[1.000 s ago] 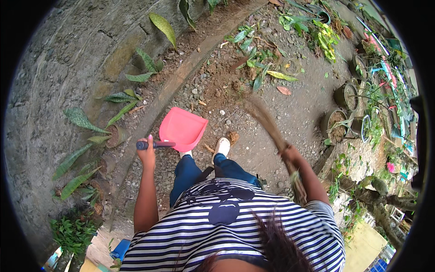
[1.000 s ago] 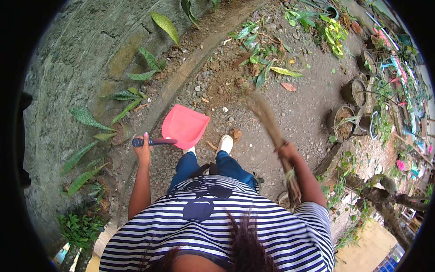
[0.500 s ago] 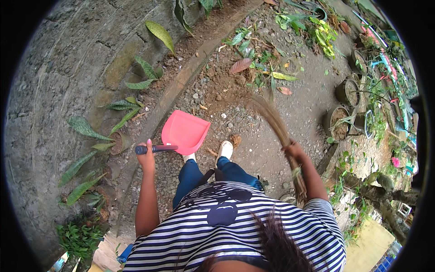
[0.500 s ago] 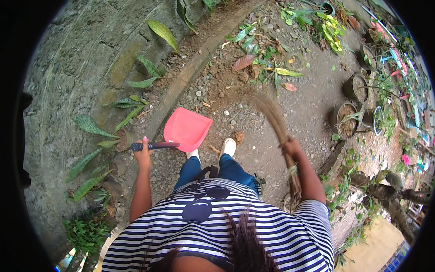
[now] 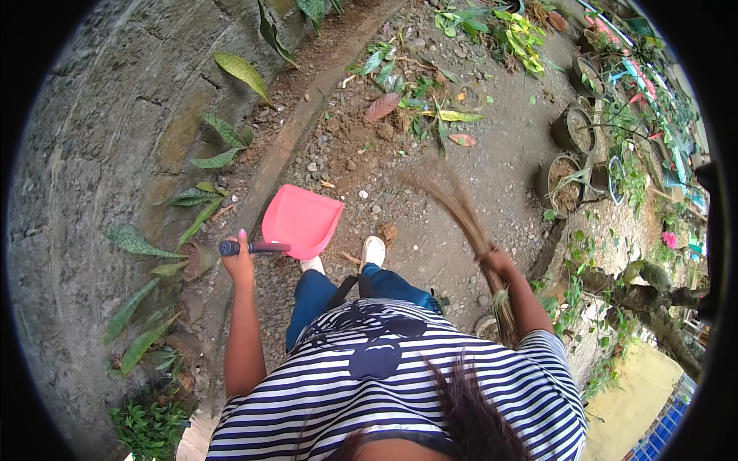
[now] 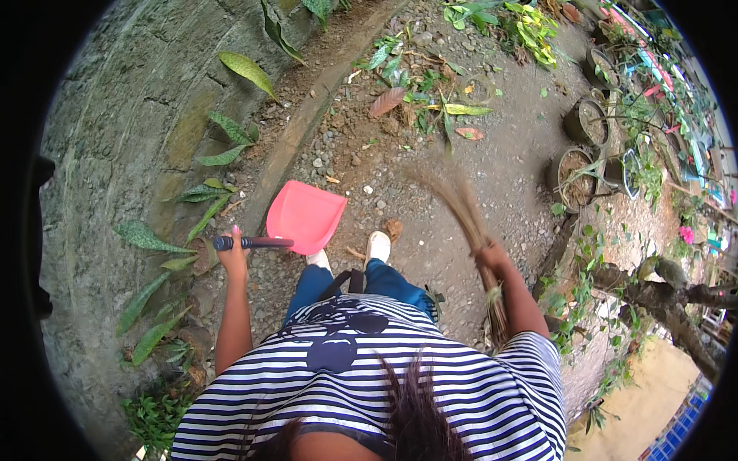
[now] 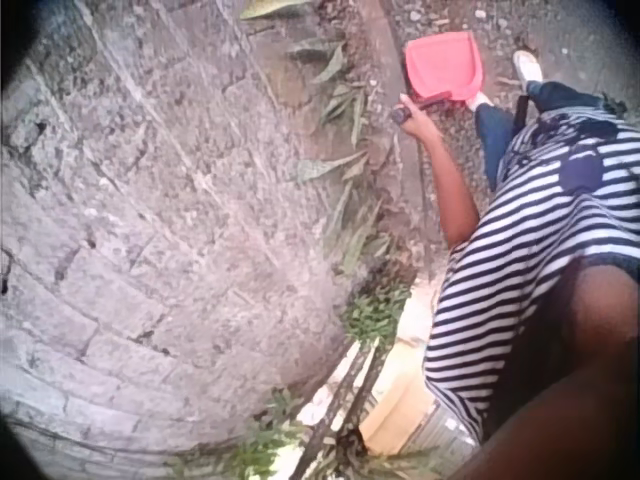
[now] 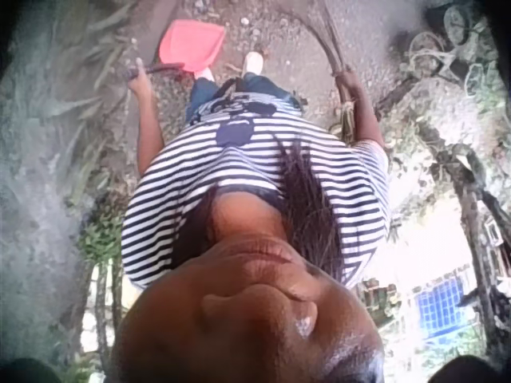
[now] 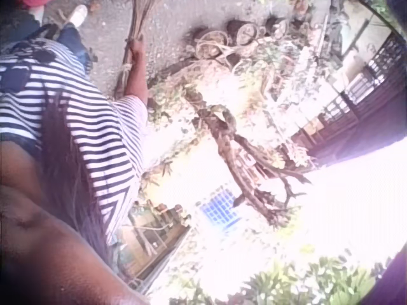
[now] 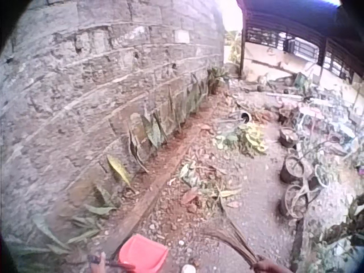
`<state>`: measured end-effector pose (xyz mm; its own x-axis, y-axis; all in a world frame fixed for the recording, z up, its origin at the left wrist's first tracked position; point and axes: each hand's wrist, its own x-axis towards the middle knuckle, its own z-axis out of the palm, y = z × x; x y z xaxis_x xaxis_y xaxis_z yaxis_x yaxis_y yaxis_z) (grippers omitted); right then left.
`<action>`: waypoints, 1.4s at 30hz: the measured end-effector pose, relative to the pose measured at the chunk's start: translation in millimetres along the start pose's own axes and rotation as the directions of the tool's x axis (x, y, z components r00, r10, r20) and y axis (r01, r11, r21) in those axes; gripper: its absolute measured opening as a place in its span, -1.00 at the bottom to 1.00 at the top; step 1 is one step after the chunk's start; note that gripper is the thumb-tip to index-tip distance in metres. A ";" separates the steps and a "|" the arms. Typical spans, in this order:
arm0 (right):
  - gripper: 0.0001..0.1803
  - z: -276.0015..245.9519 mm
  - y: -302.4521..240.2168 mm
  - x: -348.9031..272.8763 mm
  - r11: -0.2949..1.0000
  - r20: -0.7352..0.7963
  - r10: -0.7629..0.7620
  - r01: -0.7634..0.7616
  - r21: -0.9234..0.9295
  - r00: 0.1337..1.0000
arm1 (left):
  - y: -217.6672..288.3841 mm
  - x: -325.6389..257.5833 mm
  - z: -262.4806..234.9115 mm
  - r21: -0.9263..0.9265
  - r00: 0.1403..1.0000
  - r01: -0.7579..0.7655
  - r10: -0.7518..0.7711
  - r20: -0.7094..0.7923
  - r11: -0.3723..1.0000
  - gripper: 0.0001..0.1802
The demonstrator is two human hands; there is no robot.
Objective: The person sweeps dry leaves and plant debris from a garden path using a broom and a pink dustpan. They gather the debris into piles, sweep it into the dustpan, and transfer the collected material into a blue bucket. The person also picks up larger leaves by hand and places them into the bucket.
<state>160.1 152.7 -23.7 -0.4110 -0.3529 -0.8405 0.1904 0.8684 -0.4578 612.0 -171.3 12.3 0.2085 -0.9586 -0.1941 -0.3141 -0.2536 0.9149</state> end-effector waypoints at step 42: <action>-0.38 28.2 -146.7 49.9 0.538 -0.010 -0.013 0.016 0.843 1.000 | 100.4 233.2 307.3 -0.044 0.748 -0.263 0.232 0.622 0.964 -0.73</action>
<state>136.8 -2.1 -6.7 -0.4224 -0.3609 -0.8315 0.8475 0.1682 -0.5035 344.5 -460.2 -49.8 -0.4935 -0.8562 -0.1530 -0.3165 0.0129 0.9485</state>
